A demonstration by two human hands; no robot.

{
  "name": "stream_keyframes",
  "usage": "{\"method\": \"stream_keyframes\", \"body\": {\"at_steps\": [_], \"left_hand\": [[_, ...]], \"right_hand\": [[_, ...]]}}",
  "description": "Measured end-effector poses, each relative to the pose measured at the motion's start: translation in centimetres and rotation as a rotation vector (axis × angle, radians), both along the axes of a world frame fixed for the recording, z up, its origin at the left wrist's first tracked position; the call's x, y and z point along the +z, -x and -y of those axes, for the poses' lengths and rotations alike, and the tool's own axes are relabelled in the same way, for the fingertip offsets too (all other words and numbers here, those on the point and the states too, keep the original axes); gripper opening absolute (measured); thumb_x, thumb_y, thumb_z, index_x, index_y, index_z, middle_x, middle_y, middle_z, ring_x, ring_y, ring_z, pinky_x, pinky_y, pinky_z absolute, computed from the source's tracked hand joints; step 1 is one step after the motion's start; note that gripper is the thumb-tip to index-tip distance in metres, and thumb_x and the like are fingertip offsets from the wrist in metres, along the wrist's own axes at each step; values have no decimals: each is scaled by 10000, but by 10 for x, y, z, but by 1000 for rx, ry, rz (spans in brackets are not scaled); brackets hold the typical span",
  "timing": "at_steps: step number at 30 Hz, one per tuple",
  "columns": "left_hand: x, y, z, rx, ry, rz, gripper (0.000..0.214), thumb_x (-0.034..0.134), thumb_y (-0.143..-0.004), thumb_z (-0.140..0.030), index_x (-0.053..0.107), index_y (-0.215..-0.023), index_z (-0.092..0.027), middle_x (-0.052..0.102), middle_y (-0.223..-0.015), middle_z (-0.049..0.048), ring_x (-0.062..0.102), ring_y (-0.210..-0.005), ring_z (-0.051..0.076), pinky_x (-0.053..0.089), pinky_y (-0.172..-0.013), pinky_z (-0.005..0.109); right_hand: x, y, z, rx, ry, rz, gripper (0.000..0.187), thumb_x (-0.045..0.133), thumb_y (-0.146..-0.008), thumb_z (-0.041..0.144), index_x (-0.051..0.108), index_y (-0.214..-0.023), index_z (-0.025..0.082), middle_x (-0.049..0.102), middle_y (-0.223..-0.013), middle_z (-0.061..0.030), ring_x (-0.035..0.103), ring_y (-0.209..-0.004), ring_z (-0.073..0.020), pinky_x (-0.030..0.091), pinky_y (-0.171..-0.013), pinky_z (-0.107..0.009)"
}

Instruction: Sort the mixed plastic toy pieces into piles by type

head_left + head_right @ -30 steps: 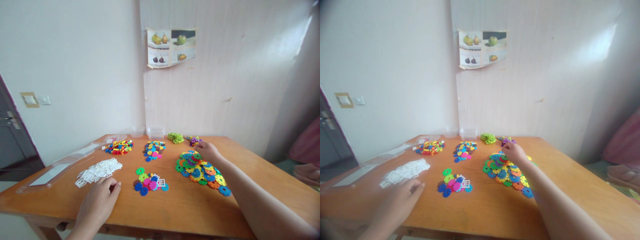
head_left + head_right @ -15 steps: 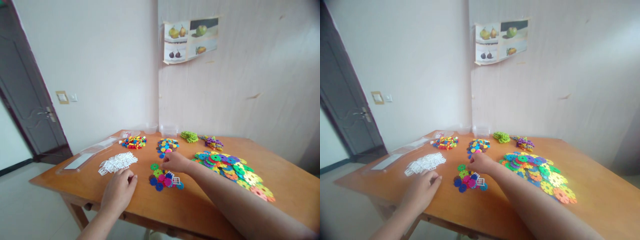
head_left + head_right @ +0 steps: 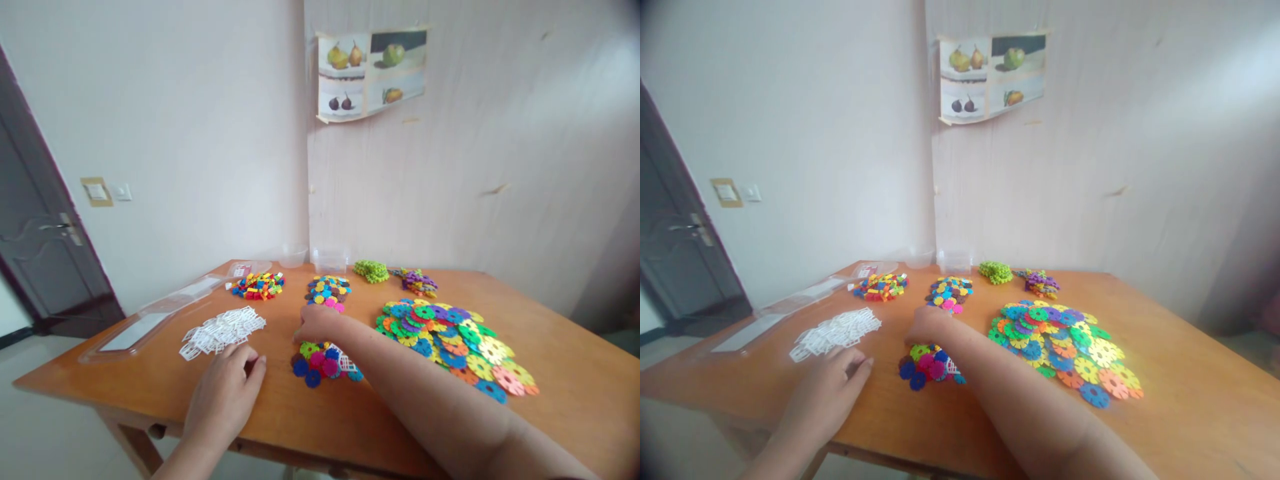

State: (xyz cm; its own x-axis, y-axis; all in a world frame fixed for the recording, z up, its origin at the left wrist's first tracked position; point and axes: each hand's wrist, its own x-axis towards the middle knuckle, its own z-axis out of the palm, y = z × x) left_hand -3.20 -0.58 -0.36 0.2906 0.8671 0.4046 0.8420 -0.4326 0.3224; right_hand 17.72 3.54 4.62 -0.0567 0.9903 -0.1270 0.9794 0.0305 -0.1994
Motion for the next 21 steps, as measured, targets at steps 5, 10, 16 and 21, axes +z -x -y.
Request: {"method": "stream_keyframes", "body": {"at_steps": [5, 10, 16, 21], "left_hand": [[2, 0, 0, -7, 0, -4, 292, 451, -889, -418, 580, -721, -217, 606, -828, 45, 558, -797, 204, 382, -697, 294], [3, 0, 2, -2, 9, -3, 298, 440, -897, -422, 572, -726, -216, 607, -837, 45, 558, -801, 202, 384, -697, 295], [2, 1, 1, -4, 12, -17, 320, 410, -911, -432, 558, -727, -217, 598, -830, 43, 558, -798, 201, 371, -684, 298], [2, 0, -1, -6, 8, -23, 322, 393, -921, -422, 539, -722, -216, 603, -821, 38, 562, -809, 200, 368, -696, 301]], "right_hand": [[5, 1, 1, 16, 15, -9, 498, 738, -606, 449, 731, -996, 140, 740, -976, -143, 697, -815, -291, 528, -623, -318], [4, -3, -3, 23, 58, -23, 434, 710, -655, 464, 744, -940, 139, 740, -953, -143, 692, -801, -274, 522, -628, -302], [-5, -5, -7, -1, 3, -115, 401, 765, -595, 430, 729, -867, 137, 741, -863, -118, 672, -710, -244, 478, -553, -271], [-13, -10, -6, -3, -185, -185, 266, 657, -703, 247, 698, -955, 172, 733, -979, -81, 657, -843, -205, 422, -581, -224]]}}
